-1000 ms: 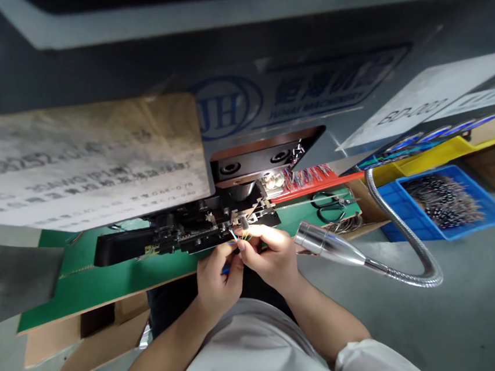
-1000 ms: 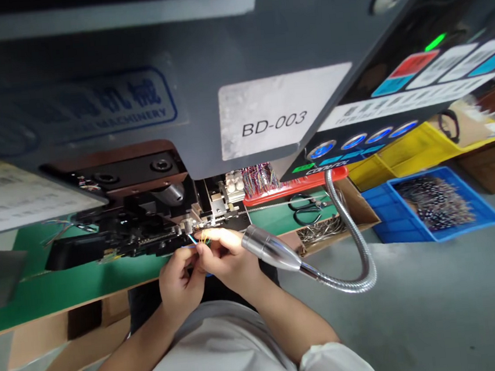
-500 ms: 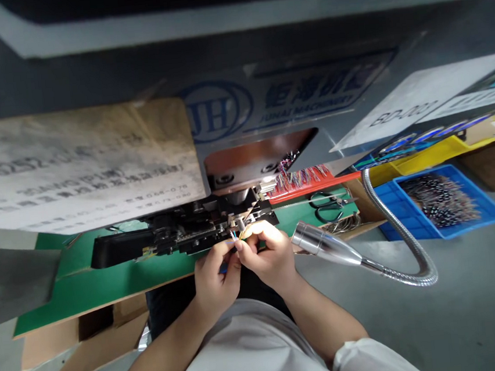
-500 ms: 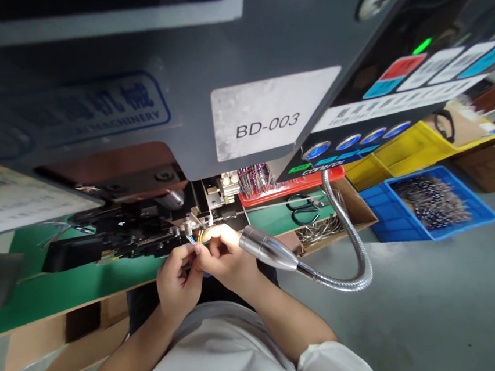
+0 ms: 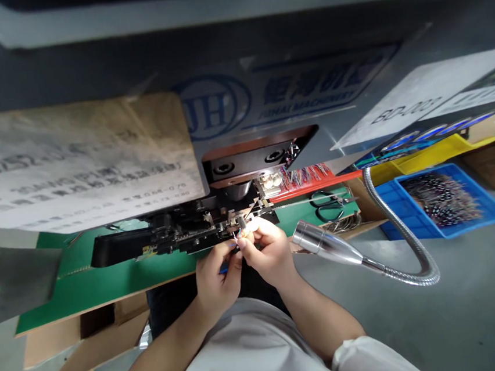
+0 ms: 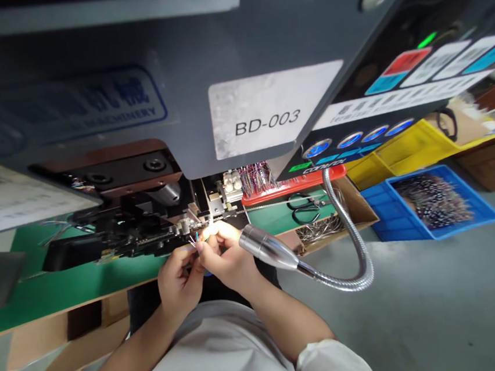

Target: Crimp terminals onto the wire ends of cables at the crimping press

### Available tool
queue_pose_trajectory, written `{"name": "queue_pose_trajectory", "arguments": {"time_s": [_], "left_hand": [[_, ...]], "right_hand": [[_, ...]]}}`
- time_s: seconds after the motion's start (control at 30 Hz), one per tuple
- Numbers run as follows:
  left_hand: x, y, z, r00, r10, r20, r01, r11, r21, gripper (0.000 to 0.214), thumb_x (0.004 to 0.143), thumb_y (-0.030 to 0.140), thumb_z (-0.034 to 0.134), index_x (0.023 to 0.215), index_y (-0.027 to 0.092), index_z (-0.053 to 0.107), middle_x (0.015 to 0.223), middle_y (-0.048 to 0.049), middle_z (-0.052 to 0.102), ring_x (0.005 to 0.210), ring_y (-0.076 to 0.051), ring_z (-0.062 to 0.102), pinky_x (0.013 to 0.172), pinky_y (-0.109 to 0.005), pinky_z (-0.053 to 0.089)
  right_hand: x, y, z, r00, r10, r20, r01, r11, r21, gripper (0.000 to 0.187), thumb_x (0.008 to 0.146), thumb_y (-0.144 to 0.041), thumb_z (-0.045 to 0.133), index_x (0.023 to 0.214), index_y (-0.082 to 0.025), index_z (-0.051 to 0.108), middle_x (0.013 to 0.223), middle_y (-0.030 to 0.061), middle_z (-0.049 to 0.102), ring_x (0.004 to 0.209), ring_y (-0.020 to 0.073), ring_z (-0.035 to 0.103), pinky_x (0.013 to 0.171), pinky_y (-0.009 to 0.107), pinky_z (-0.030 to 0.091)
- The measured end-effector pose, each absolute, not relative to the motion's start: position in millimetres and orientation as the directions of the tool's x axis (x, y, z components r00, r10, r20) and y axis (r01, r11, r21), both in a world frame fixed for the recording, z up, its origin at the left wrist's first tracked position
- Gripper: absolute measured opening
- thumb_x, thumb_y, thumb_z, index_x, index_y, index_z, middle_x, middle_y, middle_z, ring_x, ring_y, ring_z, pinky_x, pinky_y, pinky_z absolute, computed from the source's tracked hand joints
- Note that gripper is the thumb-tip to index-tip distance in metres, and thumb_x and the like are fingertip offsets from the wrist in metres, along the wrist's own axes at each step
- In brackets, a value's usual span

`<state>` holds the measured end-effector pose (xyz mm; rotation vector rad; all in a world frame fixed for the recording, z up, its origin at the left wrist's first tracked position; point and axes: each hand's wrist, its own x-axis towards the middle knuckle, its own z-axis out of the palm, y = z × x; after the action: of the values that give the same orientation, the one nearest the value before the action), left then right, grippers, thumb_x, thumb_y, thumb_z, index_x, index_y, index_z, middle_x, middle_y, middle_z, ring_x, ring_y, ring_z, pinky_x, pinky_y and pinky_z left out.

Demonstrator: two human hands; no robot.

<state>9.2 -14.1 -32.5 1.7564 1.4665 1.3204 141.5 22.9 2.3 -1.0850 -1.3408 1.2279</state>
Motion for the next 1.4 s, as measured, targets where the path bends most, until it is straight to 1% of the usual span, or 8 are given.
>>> {"name": "queue_pose_trajectory", "arguments": {"time_s": [0.17, 0.37, 0.57, 0.67, 0.83, 0.97, 1.13, 1.4], "left_hand": [[9.9, -12.6, -30.9, -0.041, 0.906, 0.422, 0.513, -0.343, 0.787, 0.008, 0.091, 0.021, 0.06, 0.096, 0.019, 0.065, 0.083, -0.0033, 0.076, 0.069, -0.014, 0.071, 0.065, -0.021, 0.057], [10.1, -12.0, -27.7, -0.041, 0.901, 0.432, 0.562, -0.337, 0.756, 0.008, 0.091, 0.022, 0.06, 0.096, 0.02, 0.066, 0.076, -0.0026, 0.075, 0.065, -0.014, 0.07, 0.063, -0.021, 0.056], [9.3, -12.2, -28.1, -0.027, 0.89, 0.455, 0.546, -0.368, 0.753, 0.007, 0.09, 0.019, 0.06, 0.094, 0.02, 0.065, 0.079, -0.0024, 0.076, 0.066, -0.014, 0.071, 0.064, -0.021, 0.056], [9.3, -12.4, -28.7, -0.023, 0.896, 0.444, 0.553, -0.359, 0.752, 0.011, 0.09, 0.02, 0.06, 0.098, 0.02, 0.067, 0.082, -0.0037, 0.077, 0.068, -0.015, 0.072, 0.065, -0.022, 0.057], [9.9, -13.4, -30.8, -0.041, 0.901, 0.433, 0.533, -0.346, 0.772, 0.016, 0.092, 0.025, 0.06, 0.104, 0.021, 0.069, 0.085, -0.0036, 0.078, 0.066, -0.014, 0.071, 0.061, -0.021, 0.056], [10.1, -13.9, -32.2, -0.043, 0.901, 0.432, 0.527, -0.347, 0.776, 0.014, 0.091, 0.023, 0.06, 0.102, 0.02, 0.068, 0.085, -0.0036, 0.077, 0.067, -0.014, 0.071, 0.06, -0.021, 0.056], [10.2, -12.1, -31.9, -0.034, 0.895, 0.445, 0.537, -0.359, 0.763, 0.006, 0.09, 0.019, 0.06, 0.093, 0.02, 0.065, 0.084, -0.0042, 0.077, 0.07, -0.015, 0.072, 0.065, -0.022, 0.057], [10.7, -10.4, -29.5, -0.022, 0.871, 0.491, 0.534, -0.405, 0.743, 0.014, 0.088, 0.014, 0.062, 0.099, 0.021, 0.065, 0.088, -0.0033, 0.077, 0.071, -0.014, 0.073, 0.067, -0.021, 0.056]], "right_hand": [[140.6, 24.0, 6.9, -0.046, 0.966, 0.254, 0.171, 0.258, -0.951, 0.002, 0.081, -0.018, 0.063, 0.081, -0.019, 0.062, 0.052, -0.0073, 0.048, 0.043, 0.0083, 0.044, 0.045, 0.021, 0.042], [142.3, 25.0, 8.3, -0.071, 0.931, 0.357, 0.287, 0.362, -0.887, 0.011, 0.081, -0.018, 0.061, 0.087, -0.019, 0.07, 0.055, -0.0046, 0.055, 0.044, 0.0092, 0.047, 0.045, 0.021, 0.043], [141.8, 23.2, 7.4, -0.042, 0.946, 0.321, 0.264, 0.32, -0.91, 0.008, 0.079, -0.016, 0.062, 0.085, -0.019, 0.068, 0.053, -0.0052, 0.053, 0.046, 0.01, 0.048, 0.049, 0.022, 0.046], [142.2, 23.2, 7.9, -0.052, 0.972, 0.228, 0.198, 0.234, -0.952, 0.002, 0.08, -0.018, 0.063, 0.082, -0.019, 0.063, 0.054, -0.0052, 0.051, 0.049, 0.0108, 0.049, 0.049, 0.022, 0.045], [142.1, 24.7, 3.5, -0.082, 0.981, 0.177, 0.077, 0.183, -0.98, 0.009, 0.083, -0.024, 0.062, 0.078, -0.02, 0.057, 0.056, -0.0045, 0.048, 0.049, 0.0109, 0.047, 0.047, 0.023, 0.042], [141.1, 24.6, 2.0, -0.056, 0.97, 0.235, 0.142, 0.241, -0.96, 0.002, 0.082, -0.02, 0.062, 0.083, -0.02, 0.062, 0.056, -0.0048, 0.05, 0.048, 0.0109, 0.048, 0.047, 0.022, 0.044], [143.3, 24.9, 5.5, -0.081, 0.934, 0.348, 0.235, 0.357, -0.904, 0.012, 0.081, -0.013, 0.062, 0.088, -0.02, 0.069, 0.059, -0.0047, 0.057, 0.046, 0.0085, 0.05, 0.047, 0.019, 0.045], [148.3, 27.1, 4.8, -0.117, 0.931, 0.347, 0.285, 0.366, -0.886, 0.01, 0.081, -0.019, 0.065, 0.09, -0.019, 0.07, 0.055, -0.0063, 0.051, 0.045, 0.0089, 0.047, 0.045, 0.02, 0.043]]}}
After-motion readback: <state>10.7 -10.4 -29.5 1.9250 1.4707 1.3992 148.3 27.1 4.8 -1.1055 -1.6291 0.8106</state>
